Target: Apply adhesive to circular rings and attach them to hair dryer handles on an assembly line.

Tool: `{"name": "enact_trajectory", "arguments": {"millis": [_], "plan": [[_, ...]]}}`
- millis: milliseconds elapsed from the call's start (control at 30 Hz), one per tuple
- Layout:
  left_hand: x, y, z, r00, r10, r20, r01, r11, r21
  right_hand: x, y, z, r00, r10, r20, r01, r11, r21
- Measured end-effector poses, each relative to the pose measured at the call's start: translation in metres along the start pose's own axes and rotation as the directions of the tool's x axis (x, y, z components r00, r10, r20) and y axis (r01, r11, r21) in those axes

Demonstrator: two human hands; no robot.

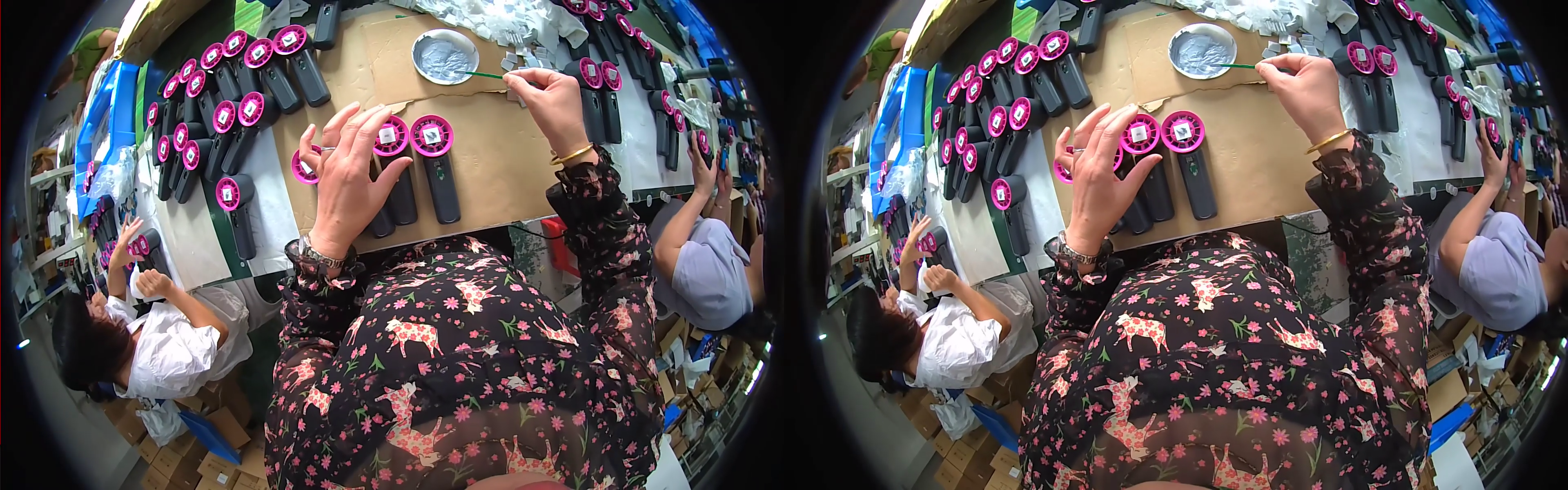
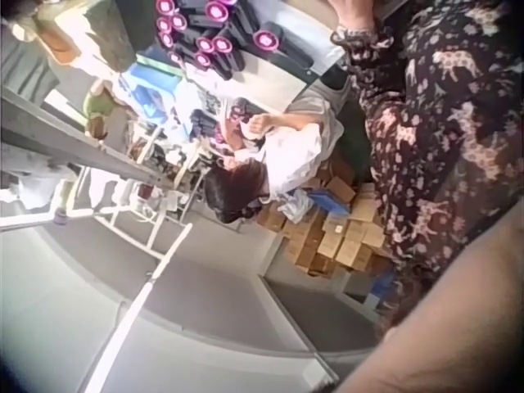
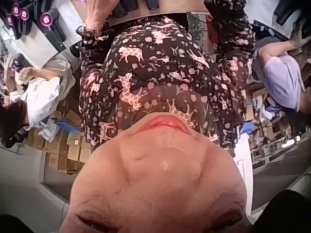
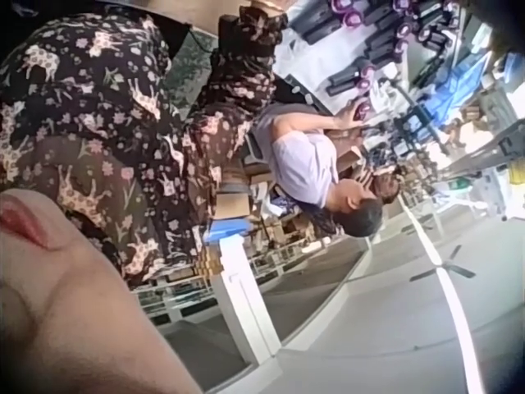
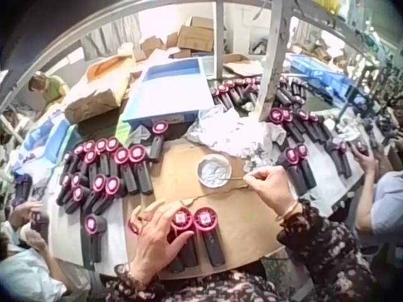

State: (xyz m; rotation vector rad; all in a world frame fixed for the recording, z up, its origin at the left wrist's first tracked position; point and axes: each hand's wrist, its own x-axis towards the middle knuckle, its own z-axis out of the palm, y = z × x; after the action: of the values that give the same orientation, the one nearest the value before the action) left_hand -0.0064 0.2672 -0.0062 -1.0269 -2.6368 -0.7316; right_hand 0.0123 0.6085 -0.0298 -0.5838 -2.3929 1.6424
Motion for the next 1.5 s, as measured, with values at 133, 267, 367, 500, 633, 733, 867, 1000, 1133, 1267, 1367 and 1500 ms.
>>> {"name": "enact_trajectory", "arguments": {"millis": [133,267,367,500,633,733,867,1000,1133,1267,1367,1500], "plan": [[-0.004,0.002,-0.002,1.000,-0.008,0.003,0.008,1.000,0.016,0.009,0.007,0.002,1.000,-0.002,0.022,0.002,1.000,-0.009],[-0.003,0.002,-0.004,1.000,-0.014,0.003,0.014,0.999,0.032,0.010,0.010,0.006,1.000,0.006,-0.001,-0.006,0.998,0.055],[-0.003,0.002,-0.005,1.000,-0.017,0.003,0.017,0.999,0.041,0.007,0.006,0.008,0.992,0.122,0.041,-0.127,0.973,0.192],[-0.003,0.001,-0.004,1.000,-0.017,0.003,0.017,0.999,0.045,0.011,0.015,0.006,0.968,0.204,0.144,-0.243,0.899,0.363],[-0.005,-0.001,-0.003,1.000,-0.022,0.000,0.022,0.998,0.055,0.013,0.018,0.005,0.947,0.228,0.227,-0.309,0.842,0.443],[-0.005,-0.003,-0.002,1.000,-0.018,-0.002,0.018,0.998,0.061,0.013,0.013,0.002,0.941,0.231,0.246,-0.327,0.809,0.488],[-0.006,-0.005,-0.001,1.000,-0.027,-0.007,0.028,0.998,0.047,0.010,-0.003,-0.008,0.948,0.195,0.252,-0.308,0.763,0.569],[-0.006,-0.007,-0.001,0.999,-0.040,-0.009,0.041,0.998,0.057,0.003,-0.015,-0.017,0.969,0.110,0.220,-0.226,0.756,0.615],[-0.005,-0.008,0.000,0.999,-0.040,-0.015,0.041,0.998,0.052,0.001,-0.010,-0.015,0.985,0.109,0.132,-0.165,0.810,0.563],[-0.005,-0.008,0.002,0.999,-0.036,-0.025,0.037,0.998,0.054,0.004,0.008,-0.012,0.974,0.207,0.095,-0.228,0.853,0.470],[-0.005,-0.008,0.001,0.999,-0.035,-0.031,0.037,0.997,0.070,0.007,0.015,-0.018,0.969,0.205,0.139,-0.248,0.824,0.509],[-0.008,-0.011,0.003,0.998,-0.044,-0.038,0.047,0.996,0.075,-0.006,-0.013,-0.023,0.969,0.136,0.204,-0.232,0.780,0.581]]}}
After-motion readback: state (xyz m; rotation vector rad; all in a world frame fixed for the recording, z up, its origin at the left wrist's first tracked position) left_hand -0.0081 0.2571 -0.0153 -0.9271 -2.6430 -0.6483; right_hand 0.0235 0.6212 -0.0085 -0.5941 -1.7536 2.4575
